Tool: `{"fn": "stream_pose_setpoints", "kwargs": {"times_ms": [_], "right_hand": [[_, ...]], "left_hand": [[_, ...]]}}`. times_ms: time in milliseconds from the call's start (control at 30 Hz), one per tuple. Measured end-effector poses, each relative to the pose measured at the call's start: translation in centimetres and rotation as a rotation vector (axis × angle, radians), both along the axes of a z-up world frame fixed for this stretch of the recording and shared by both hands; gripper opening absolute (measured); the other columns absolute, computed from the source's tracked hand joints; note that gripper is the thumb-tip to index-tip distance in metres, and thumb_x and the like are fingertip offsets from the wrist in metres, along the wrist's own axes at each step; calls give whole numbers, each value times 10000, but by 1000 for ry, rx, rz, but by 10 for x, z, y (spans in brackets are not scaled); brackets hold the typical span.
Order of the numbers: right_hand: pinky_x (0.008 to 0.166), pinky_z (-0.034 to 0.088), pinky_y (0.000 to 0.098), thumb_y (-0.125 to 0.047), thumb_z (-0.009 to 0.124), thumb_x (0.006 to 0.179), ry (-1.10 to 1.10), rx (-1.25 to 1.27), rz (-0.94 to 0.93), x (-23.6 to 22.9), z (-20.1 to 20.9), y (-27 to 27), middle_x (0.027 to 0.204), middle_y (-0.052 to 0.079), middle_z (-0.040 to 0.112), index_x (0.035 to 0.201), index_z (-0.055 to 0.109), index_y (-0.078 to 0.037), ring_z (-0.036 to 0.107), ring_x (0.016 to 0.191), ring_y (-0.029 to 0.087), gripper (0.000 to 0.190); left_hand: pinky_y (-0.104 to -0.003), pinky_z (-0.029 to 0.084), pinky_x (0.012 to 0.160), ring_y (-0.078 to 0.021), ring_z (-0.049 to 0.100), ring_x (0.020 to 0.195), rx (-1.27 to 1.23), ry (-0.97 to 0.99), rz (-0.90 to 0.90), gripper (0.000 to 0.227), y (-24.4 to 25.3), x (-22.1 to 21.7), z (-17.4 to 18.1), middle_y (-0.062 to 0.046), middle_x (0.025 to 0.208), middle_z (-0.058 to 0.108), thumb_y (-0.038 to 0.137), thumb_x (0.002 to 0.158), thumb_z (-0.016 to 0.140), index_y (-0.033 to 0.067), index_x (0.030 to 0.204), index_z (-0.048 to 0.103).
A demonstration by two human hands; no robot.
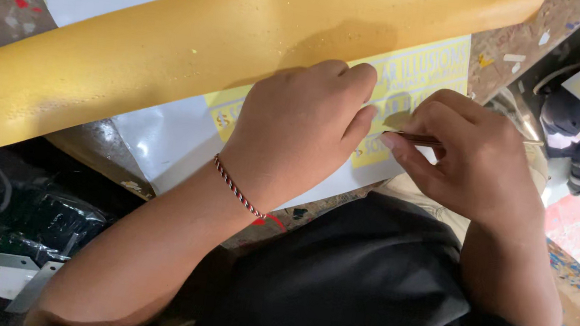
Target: The person uses a craft knife to carefully cut around and remove unwanted portions of a yellow sticker sheet. They repeatedly lift and peel away small pieces of the sticker backing while working on a cluttered workbench.
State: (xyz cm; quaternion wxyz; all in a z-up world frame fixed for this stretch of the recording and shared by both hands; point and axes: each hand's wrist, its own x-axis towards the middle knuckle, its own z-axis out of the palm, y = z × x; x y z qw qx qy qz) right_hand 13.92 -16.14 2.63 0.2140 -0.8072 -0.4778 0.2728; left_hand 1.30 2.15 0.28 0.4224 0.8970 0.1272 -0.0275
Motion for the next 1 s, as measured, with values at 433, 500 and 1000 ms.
{"fn": "stream_pose_setpoints", "kwargs": {"times_ms": [433, 500, 1000], "right_hand": [[613, 482, 414, -169, 817, 934, -163, 17, 59, -28, -10, -5, 840, 76, 599, 859, 610, -70, 632, 694, 313, 241], [613, 479, 417, -169, 821, 938, -165, 20, 63, -28, -10, -4, 838, 79, 596, 858, 614, -72, 628, 690, 315, 242], [636, 488, 418, -180, 824, 956, -176, 5, 66, -28, -13, -7, 851, 75, 600, 880, 628, -79, 629, 703, 313, 234]], "left_hand": [[-499, 553, 614, -380, 714, 722, 50, 225, -140, 173, -10, -2, -8, -165, 764, 711, 221, 876, 712, 52, 866, 675], [-497, 555, 615, -378, 716, 724, 56, 228, -141, 161, -10, -3, -10, -165, 771, 713, 206, 862, 717, 50, 860, 680], [-479, 563, 633, -354, 726, 752, 42, 272, -128, 173, -13, -3, -11, -146, 767, 720, 218, 845, 735, 53, 854, 687]]}}
